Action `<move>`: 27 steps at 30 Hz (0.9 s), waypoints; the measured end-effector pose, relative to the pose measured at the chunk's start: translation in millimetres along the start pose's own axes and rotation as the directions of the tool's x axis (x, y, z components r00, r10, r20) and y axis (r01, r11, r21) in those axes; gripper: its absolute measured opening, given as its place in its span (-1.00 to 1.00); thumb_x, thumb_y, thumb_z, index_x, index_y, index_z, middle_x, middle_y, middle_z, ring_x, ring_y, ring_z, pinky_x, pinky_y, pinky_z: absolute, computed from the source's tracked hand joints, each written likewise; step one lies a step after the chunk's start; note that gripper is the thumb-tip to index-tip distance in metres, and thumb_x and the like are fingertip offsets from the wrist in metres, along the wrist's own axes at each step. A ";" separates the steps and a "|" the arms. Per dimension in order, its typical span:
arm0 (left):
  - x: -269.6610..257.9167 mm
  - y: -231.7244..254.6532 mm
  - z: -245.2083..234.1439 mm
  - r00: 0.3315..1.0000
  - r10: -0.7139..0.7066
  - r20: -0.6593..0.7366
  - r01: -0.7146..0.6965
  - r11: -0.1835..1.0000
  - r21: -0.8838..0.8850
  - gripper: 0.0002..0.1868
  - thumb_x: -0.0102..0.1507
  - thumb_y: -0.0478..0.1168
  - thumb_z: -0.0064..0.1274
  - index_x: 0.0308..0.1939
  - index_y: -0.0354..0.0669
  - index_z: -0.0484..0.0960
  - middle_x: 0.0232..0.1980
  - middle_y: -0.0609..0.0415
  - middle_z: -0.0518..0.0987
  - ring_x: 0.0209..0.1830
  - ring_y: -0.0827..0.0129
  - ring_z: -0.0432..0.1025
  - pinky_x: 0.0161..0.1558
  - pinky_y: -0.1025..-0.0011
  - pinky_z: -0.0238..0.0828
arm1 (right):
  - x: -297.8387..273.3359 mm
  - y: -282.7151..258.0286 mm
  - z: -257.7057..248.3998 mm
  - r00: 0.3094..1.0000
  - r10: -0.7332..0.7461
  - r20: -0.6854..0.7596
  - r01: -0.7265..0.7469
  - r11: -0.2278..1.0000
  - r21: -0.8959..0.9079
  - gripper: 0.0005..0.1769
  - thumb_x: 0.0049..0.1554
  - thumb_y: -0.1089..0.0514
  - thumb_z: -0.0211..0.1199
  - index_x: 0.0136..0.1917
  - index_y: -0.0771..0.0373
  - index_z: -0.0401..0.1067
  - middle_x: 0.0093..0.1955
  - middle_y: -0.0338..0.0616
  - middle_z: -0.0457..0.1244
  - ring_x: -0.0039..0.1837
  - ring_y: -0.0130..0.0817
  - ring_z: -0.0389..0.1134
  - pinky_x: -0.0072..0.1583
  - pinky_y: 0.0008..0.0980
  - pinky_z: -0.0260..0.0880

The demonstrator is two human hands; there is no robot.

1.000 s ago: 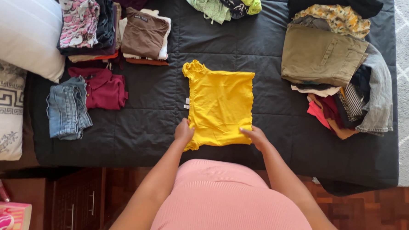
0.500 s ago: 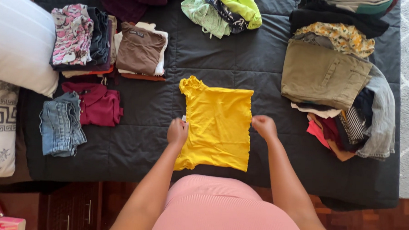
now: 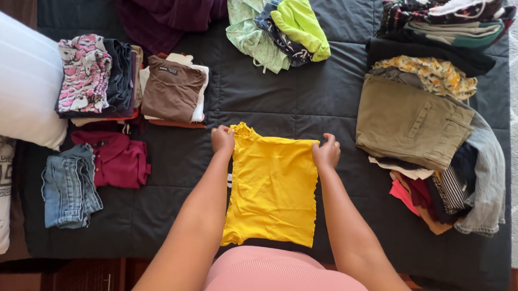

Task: Folding various items of clothing on a bed and organizing them into neat piles.

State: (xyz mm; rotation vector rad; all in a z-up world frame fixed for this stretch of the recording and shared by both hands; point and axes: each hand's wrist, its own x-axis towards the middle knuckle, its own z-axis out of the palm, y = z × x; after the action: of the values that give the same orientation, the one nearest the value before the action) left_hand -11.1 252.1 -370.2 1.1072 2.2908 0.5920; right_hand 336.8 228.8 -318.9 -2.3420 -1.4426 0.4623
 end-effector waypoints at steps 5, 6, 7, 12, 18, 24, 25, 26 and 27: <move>12.6 -24.5 15.4 1.000 0.014 0.021 -0.010 0.985 -0.173 -0.74 0.25 -0.08 0.20 -0.28 -0.23 0.64 -0.16 -0.11 0.62 -0.14 0.04 0.53 -0.05 0.19 0.46 | -10.9 -3.8 -7.6 0.992 0.050 0.113 -0.041 0.996 -0.081 -0.61 0.00 0.08 0.40 0.11 0.01 0.43 0.03 -0.04 0.31 0.12 0.03 0.36 0.12 -0.03 0.38; 16.7 -27.8 18.8 0.999 -0.021 0.033 0.029 0.962 -0.272 -0.73 0.27 -0.08 0.17 -0.28 -0.24 0.62 -0.19 -0.10 0.64 -0.18 0.09 0.54 -0.07 0.22 0.46 | -12.2 -8.7 -8.8 0.999 -0.048 0.015 0.050 0.980 -0.194 -0.63 -0.05 0.16 0.39 0.06 0.00 0.44 0.05 -0.01 0.31 0.12 0.06 0.35 0.10 -0.04 0.38; 15.2 -28.6 20.3 0.999 -0.023 0.030 0.031 0.962 -0.273 -0.73 0.27 -0.08 0.17 -0.28 -0.24 0.62 -0.19 -0.10 0.64 -0.18 0.09 0.54 -0.07 0.22 0.46 | -17.2 -27.0 -16.5 0.999 -0.051 0.017 0.054 0.980 -0.194 -0.63 -0.05 0.16 0.39 0.06 0.00 0.44 0.05 -0.01 0.31 0.12 0.06 0.35 0.10 -0.04 0.38; -12.5 -23.5 28.6 0.984 -0.056 0.169 0.151 0.768 -0.623 -0.82 0.26 -0.19 0.19 -0.17 -0.22 0.61 -0.23 0.03 0.65 -0.30 0.43 0.50 -0.21 0.41 0.45 | -35.9 -82.2 26.1 0.862 -0.406 0.302 0.214 0.834 0.509 -0.68 0.08 -0.05 0.45 -0.10 0.25 0.60 -0.10 -0.06 0.39 -0.08 -0.26 0.43 -0.04 -0.32 0.43; -64.0 17.9 -6.4 0.973 0.195 0.123 -0.065 0.744 -0.665 -0.85 0.23 -0.31 0.20 -0.13 -0.24 0.65 -0.23 0.13 0.68 -0.30 0.55 0.54 -0.19 0.52 0.50 | -72.9 -155.0 51.0 0.796 -0.183 0.577 -0.241 0.778 0.580 -0.58 0.21 -0.16 0.27 -0.05 0.27 0.56 -0.23 -0.19 0.40 -0.26 -0.50 0.34 -0.17 -0.39 0.33; -50.1 -18.2 8.9 0.997 0.046 0.063 -0.003 0.829 -0.559 -0.86 0.30 -0.26 0.18 -0.14 -0.27 0.66 -0.28 0.10 0.67 -0.36 0.51 0.49 -0.25 0.47 0.44 | -56.9 -164.8 37.7 0.854 -0.301 0.424 0.050 0.859 0.510 -0.59 0.16 -0.10 0.32 -0.09 0.33 0.64 -0.30 -0.23 0.41 -0.26 -0.51 0.42 -0.18 -0.52 0.34; -50.2 -16.3 2.5 0.997 0.045 0.060 -0.004 0.829 -0.559 -0.86 0.30 -0.26 0.18 -0.14 -0.27 0.66 -0.28 0.10 0.67 -0.36 0.51 0.49 -0.25 0.47 0.44 | -51.0 -168.9 38.3 0.853 -0.304 0.424 0.052 0.858 0.511 -0.59 0.16 -0.10 0.32 -0.09 0.33 0.64 -0.30 -0.23 0.41 -0.26 -0.51 0.42 -0.18 -0.52 0.34; -52.6 -14.4 -2.9 0.997 0.043 0.056 -0.003 0.817 -0.576 -0.85 0.30 -0.24 0.17 -0.13 -0.26 0.64 -0.29 0.11 0.65 -0.37 0.49 0.48 -0.26 0.45 0.44 | -45.7 -171.1 37.9 0.829 -0.282 0.483 0.006 0.868 0.496 -0.58 0.17 -0.11 0.29 -0.10 0.31 0.65 -0.29 -0.23 0.42 -0.26 -0.50 0.42 -0.18 -0.53 0.33; -54.9 -12.2 -8.1 0.998 0.041 0.052 -0.002 0.805 -0.593 -0.84 0.30 -0.23 0.16 -0.12 -0.25 0.63 -0.30 0.11 0.64 -0.38 0.47 0.46 -0.28 0.43 0.43 | -40.1 -173.2 37.5 0.802 -0.258 0.539 -0.039 0.878 0.478 -0.57 0.19 -0.13 0.27 -0.10 0.29 0.65 -0.29 -0.23 0.43 -0.26 -0.50 0.42 -0.19 -0.53 0.33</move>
State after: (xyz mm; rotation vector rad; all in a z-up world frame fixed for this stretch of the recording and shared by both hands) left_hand 5.8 199.5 -356.6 0.8172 1.8279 1.1687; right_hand 166.8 270.1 -269.5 -1.7672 -1.4774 1.4372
